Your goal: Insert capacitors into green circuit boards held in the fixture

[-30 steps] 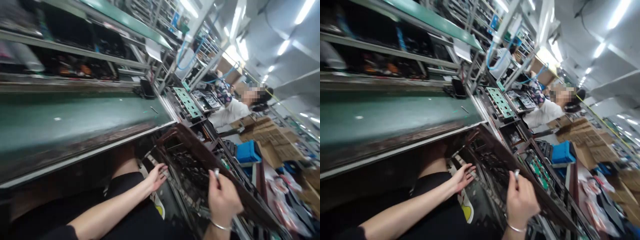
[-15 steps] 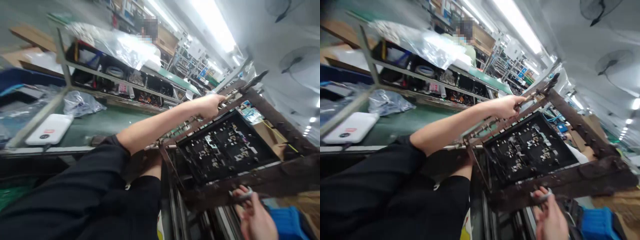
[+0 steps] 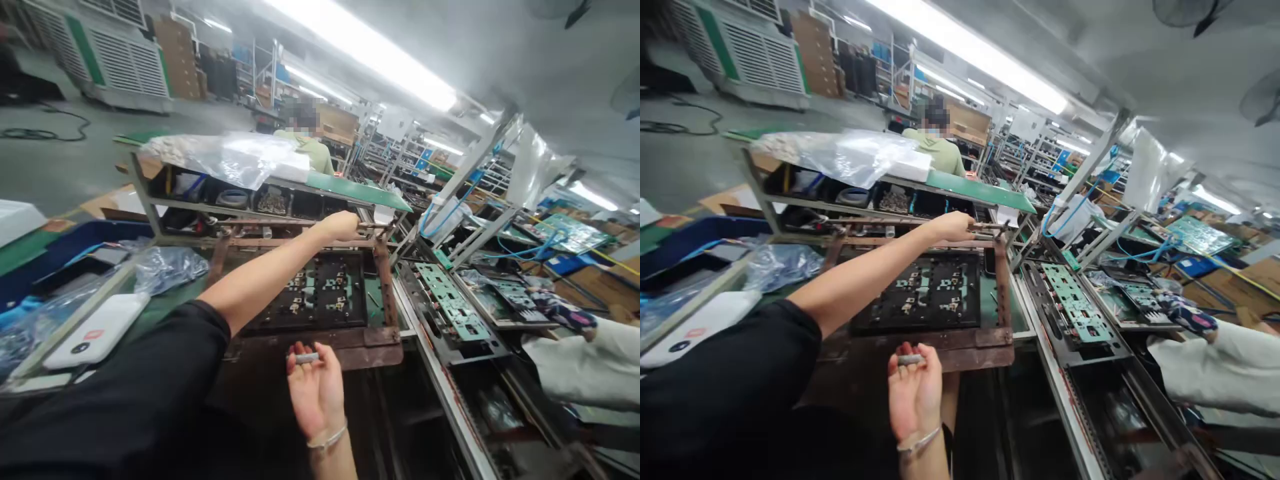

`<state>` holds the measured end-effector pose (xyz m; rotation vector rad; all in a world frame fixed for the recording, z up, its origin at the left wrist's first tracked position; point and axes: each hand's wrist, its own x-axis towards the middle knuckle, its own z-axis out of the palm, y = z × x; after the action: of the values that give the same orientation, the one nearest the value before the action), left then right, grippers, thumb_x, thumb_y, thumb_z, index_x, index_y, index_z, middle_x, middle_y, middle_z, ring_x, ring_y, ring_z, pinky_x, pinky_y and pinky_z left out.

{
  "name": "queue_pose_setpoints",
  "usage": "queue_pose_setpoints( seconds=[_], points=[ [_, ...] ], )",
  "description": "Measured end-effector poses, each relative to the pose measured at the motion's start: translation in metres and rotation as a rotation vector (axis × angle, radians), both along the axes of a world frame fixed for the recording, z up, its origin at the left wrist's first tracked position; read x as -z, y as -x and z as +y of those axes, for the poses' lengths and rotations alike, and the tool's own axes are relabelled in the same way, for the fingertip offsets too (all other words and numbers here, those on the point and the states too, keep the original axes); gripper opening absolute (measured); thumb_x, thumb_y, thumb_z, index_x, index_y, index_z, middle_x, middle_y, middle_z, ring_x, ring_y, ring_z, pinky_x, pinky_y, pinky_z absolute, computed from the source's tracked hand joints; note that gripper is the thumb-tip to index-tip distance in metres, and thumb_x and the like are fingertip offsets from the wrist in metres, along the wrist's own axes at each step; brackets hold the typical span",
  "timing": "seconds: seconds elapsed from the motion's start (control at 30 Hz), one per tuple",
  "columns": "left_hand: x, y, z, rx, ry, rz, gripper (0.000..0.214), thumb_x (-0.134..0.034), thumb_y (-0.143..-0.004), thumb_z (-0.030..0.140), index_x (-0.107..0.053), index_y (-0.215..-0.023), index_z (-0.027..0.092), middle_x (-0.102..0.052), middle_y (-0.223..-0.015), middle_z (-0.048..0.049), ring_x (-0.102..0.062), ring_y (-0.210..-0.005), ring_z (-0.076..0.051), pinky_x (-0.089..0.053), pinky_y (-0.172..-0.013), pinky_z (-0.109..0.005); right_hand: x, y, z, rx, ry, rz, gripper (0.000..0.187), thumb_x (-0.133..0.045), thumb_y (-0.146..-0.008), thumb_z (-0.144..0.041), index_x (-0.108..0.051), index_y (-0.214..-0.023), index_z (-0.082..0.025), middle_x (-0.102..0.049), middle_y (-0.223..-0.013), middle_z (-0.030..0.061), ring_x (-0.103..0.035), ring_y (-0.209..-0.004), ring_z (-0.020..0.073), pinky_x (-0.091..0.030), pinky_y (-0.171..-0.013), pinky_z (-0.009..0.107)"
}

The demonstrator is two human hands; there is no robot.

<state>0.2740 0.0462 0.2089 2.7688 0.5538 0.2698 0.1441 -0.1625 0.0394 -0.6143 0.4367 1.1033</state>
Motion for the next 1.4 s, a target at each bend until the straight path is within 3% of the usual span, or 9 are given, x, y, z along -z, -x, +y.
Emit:
queue_pose_setpoints(
  seconds=[0.23, 0.43, 0.7, 0.87, 0.97, 1.07, 1.2, 1.27, 1.4],
  points=[
    [0.096, -0.05, 0.077, -0.123, 0.116, 0.15, 0.023, -0.067, -0.077, 0.02, -0.073, -0.098, 0.015, -0.071, -0.1, -0.0175, -0.064, -0.101, -0.029, -0.045, -0.094, -0.035, 0.015, -0.022, 0.044, -0.031, 0.122, 0.145, 0.007, -0.062, -0.077, -0.024, -0.061, -0.073, -0.017, -0.068, -0.078, 0.0051, -0.065, -0.073, 0.0145, -0.055, -0.078, 0.031],
    [0.149, -0.078, 0.103, -0.149, 0.184, 0.226, 0.024, -0.067, -0.076, 0.019, -0.074, -0.099, 0.014, -0.071, -0.104, -0.018, -0.062, -0.106, -0.03, -0.043, -0.097, -0.036, 0.024, -0.035, 0.064, -0.071, 0.144, 0.168, 0.01, -0.059, -0.079, -0.025, -0.062, -0.074, -0.017, -0.069, -0.08, 0.0039, -0.066, -0.076, 0.0139, -0.054, -0.084, 0.032],
    [0.163, -0.086, 0.108, -0.132, 0.147, 0.241, 0.03, -0.059, -0.083, 0.018, -0.07, -0.11, 0.012, -0.067, -0.113, -0.0209, -0.061, -0.108, -0.033, -0.042, -0.097, -0.043, 0.03, -0.037, 0.068, -0.082, 0.07, 0.142, 0.004, -0.062, -0.071, -0.022, -0.064, -0.074, -0.019, -0.073, -0.088, 0.0034, -0.068, -0.088, 0.0144, -0.048, -0.1, 0.032],
    [0.159, -0.061, 0.047, -0.188, 0.047, 0.002, 0.046, -0.05, -0.092, 0.029, -0.052, -0.135, 0.013, -0.049, -0.138, -0.0199, -0.041, -0.13, -0.034, -0.025, -0.11, -0.05, 0.039, -0.034, 0.032, -0.151, 0.016, -0.112, 0.02, -0.067, -0.068, -0.024, -0.069, -0.087, -0.017, -0.073, -0.103, 0.0075, -0.065, -0.107, 0.0202, -0.043, -0.105, 0.038],
    [0.163, -0.027, -0.027, -0.117, 0.2, -0.287, 0.036, -0.047, -0.093, 0.028, -0.059, -0.125, 0.015, -0.057, -0.129, -0.0143, -0.048, -0.122, -0.027, -0.033, -0.108, -0.043, 0.048, -0.05, -0.004, -0.112, 0.134, -0.316, 0.034, -0.071, -0.069, -0.028, -0.068, -0.101, -0.017, -0.07, -0.112, 0.0098, -0.062, -0.111, 0.0239, -0.048, -0.093, 0.038],
    [0.172, 0.032, -0.106, 0.146, 0.394, -0.487, 0.033, -0.046, -0.092, 0.028, -0.061, -0.118, 0.014, -0.059, -0.126, -0.0148, -0.05, -0.122, -0.025, -0.036, -0.108, -0.04, 0.058, -0.077, -0.041, 0.034, 0.332, -0.557, 0.033, -0.07, -0.072, -0.033, -0.066, -0.101, -0.017, -0.071, -0.101, 0.0056, -0.065, -0.096, 0.0202, -0.051, -0.08, 0.033],
    [0.208, 0.139, -0.184, 0.587, 0.635, -0.368, 0.035, -0.05, -0.088, 0.027, -0.063, -0.12, 0.018, -0.063, -0.125, -0.0125, -0.057, -0.121, -0.022, -0.043, -0.107, -0.032, 0.08, -0.117, -0.079, 0.001, 0.342, -0.86, 0.024, -0.065, -0.082, -0.034, -0.064, -0.102, -0.021, -0.069, -0.089, -0.0011, -0.064, -0.08, 0.0133, -0.051, -0.07, 0.025],
    [0.232, 0.194, -0.204, 0.588, 0.789, -0.234, 0.043, -0.054, -0.086, 0.029, -0.059, -0.128, 0.023, -0.06, -0.132, -0.0087, -0.053, -0.127, -0.024, -0.041, -0.109, -0.035, 0.098, -0.134, -0.081, 0.032, 0.19, -0.996, 0.019, -0.067, -0.081, -0.033, -0.064, -0.096, -0.022, -0.065, -0.081, -0.0029, -0.063, -0.076, 0.0118, -0.051, -0.069, 0.024],
    [0.259, 0.312, -0.207, 0.262, 1.03, -0.058, 0.044, -0.051, -0.086, 0.035, -0.064, -0.126, 0.02, -0.061, -0.131, -0.0062, -0.045, -0.133, -0.028, -0.036, -0.111, -0.043, 0.121, -0.127, -0.053, -0.178, -0.166, -1.283, 0.029, -0.071, -0.077, -0.045, -0.062, -0.09, -0.021, -0.061, -0.076, 0.0003, -0.062, -0.071, 0.0169, -0.052, -0.064, 0.03]
  ],
)
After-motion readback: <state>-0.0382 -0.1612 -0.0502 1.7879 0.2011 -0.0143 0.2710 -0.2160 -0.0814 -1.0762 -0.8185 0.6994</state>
